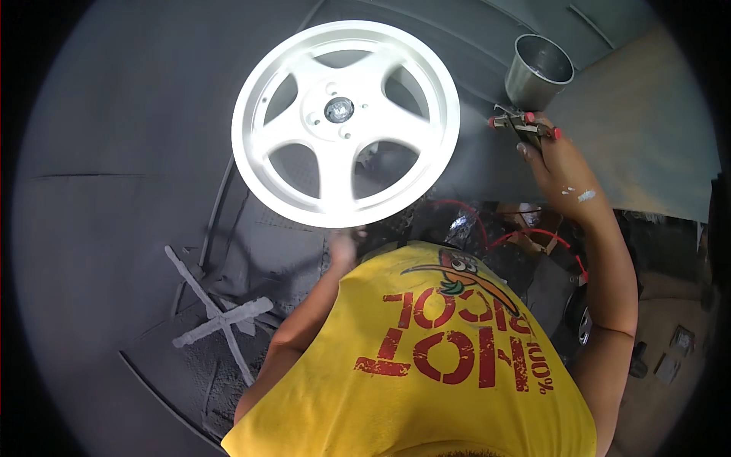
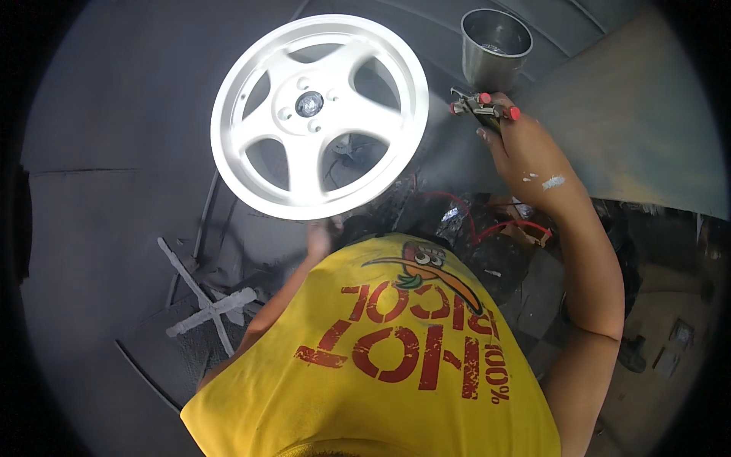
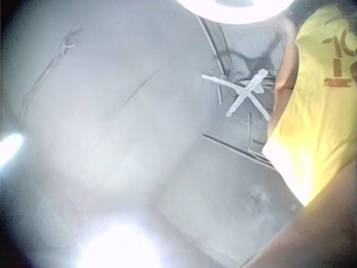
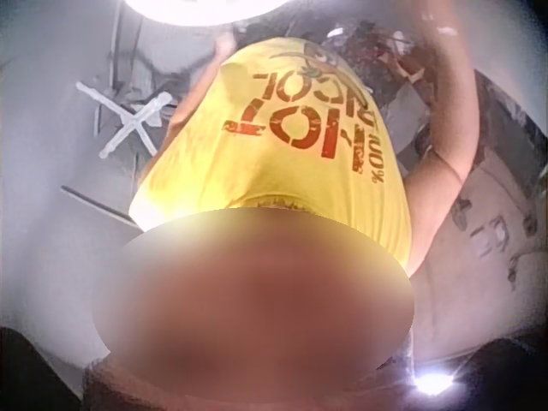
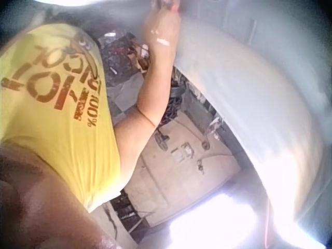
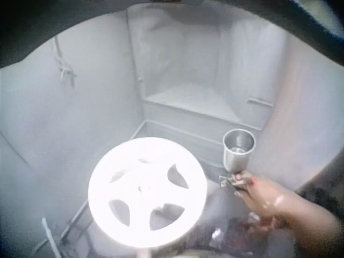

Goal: The person paints a rim using a spray gun by hand.

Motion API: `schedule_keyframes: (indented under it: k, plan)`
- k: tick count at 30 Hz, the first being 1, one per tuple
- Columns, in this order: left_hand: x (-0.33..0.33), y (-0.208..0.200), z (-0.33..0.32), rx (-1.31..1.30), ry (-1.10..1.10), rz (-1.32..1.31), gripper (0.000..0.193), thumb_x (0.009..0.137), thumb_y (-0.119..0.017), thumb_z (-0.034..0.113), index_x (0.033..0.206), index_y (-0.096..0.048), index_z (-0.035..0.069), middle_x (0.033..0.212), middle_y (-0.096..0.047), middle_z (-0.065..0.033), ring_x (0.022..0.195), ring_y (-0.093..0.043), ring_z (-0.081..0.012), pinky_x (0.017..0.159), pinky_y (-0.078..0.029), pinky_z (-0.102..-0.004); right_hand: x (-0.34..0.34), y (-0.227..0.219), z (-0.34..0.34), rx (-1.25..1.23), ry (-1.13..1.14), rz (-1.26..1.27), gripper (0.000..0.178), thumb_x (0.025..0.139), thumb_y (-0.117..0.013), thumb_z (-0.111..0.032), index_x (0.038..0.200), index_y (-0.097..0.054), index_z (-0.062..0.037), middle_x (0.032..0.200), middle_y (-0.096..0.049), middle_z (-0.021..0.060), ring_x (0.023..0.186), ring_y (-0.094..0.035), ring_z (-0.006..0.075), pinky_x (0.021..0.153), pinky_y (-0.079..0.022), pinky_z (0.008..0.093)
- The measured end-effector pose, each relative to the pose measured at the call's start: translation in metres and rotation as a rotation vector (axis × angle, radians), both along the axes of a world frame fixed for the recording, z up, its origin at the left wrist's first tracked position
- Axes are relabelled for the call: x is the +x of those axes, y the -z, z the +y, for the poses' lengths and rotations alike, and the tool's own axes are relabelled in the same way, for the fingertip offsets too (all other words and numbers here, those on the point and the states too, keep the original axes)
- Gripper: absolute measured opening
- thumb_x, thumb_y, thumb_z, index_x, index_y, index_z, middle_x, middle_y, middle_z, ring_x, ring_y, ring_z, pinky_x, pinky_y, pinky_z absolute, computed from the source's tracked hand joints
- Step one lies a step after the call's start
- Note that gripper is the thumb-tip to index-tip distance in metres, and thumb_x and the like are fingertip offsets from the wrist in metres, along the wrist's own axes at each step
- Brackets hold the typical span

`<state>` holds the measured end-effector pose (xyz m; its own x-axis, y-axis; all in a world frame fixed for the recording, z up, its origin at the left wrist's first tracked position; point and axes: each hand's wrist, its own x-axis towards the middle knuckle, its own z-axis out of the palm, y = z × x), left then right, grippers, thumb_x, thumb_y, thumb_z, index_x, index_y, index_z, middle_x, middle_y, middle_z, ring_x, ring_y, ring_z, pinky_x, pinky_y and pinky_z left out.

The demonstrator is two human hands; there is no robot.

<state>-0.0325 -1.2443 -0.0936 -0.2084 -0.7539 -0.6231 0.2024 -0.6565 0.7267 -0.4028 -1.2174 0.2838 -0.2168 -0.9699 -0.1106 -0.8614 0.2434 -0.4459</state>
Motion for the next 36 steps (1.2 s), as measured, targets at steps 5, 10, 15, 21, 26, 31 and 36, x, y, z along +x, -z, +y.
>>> schedule_keyframes:
  k: [5,10,15,21,26,31,36]
  plan:
    - [-0.009,-0.021,-0.01,0.322,0.279,-0.091,0.022,0.102,-0.048,0.023,0.116,-0.058,0.01,0.102,-0.065,-0.0037,0.091,-0.063,-0.0159,0.075,-0.051,-0.0293,-0.007,-0.001,0.018,0.039,-0.075,-0.082,0.025,0.096,-0.055,-0.008,0.118,-0.05,0.0002,0.093,-0.061,0.0278,0.09,-0.057,0.049,0.077,-0.046,0.0493]
    - [0.063,-0.009,-0.087,-0.043,-0.223,-0.125,0.048,0.102,-0.052,0.03,0.136,-0.05,-0.003,0.131,-0.059,-0.0155,0.118,-0.059,-0.0281,0.097,-0.049,-0.0406,-0.006,-0.001,0.029,0.067,-0.124,-0.135,0.025,0.096,-0.054,-0.007,0.12,-0.051,0.0026,0.091,-0.059,0.0218,0.086,-0.057,0.0396,0.08,-0.046,0.0425]
    - [0.067,0.01,-0.082,-0.093,-0.45,-0.087,0.046,0.102,-0.047,0.028,0.133,-0.051,-0.005,0.12,-0.064,-0.0148,0.108,-0.063,-0.026,0.092,-0.051,-0.0387,0.004,-0.002,0.036,0.088,-0.164,-0.195,0.027,0.095,-0.054,-0.007,0.121,-0.052,0.0009,0.1,-0.062,0.0272,0.096,-0.056,0.0494,0.082,-0.046,0.0479]
    - [-0.073,-0.031,0.043,-0.184,0.674,-0.16,0.029,0.096,-0.059,0.025,0.1,-0.072,0.0,0.094,-0.072,-0.0133,0.088,-0.067,-0.0248,0.082,-0.053,-0.034,-0.01,0.008,0.034,0.065,-0.229,-0.284,0.026,0.096,-0.053,-0.005,0.121,-0.052,0.0005,0.101,-0.061,0.0272,0.094,-0.058,0.0487,0.08,-0.047,0.0473]
    - [-0.08,-0.067,0.023,-0.123,1.142,-0.121,0.044,0.098,-0.06,0.033,0.131,-0.063,0.003,0.13,-0.065,-0.0136,0.12,-0.06,-0.0261,0.103,-0.044,-0.0341,-0.011,0.011,0.04,0.147,-0.307,-0.359,0.029,0.095,-0.054,-0.004,0.123,-0.05,0.0012,0.101,-0.062,0.0267,0.094,-0.059,0.0483,0.08,-0.048,0.0456]
    - [-0.066,-0.07,0.026,0.124,0.997,-0.043,0.054,0.1,-0.055,0.038,0.141,-0.054,0.003,0.143,-0.056,-0.0139,0.131,-0.052,-0.0246,0.11,-0.038,-0.0327,-0.009,0.012,0.038,0.19,-0.309,-0.471,0.031,0.096,-0.055,-0.006,0.126,-0.051,0.0002,0.11,-0.062,0.0256,0.1,-0.06,0.0467,0.084,-0.049,0.0457]
    - [-0.067,-0.069,0.024,0.02,1.038,-0.165,0.056,0.099,-0.055,0.039,0.141,-0.053,0.002,0.142,-0.056,-0.0152,0.13,-0.052,-0.0247,0.109,-0.038,-0.0328,0.002,-0.001,0.025,0.138,-0.465,-0.446,0.034,0.097,-0.056,-0.009,0.129,-0.05,-0.0011,0.114,-0.061,0.026,0.102,-0.06,0.0464,0.085,-0.049,0.0467]
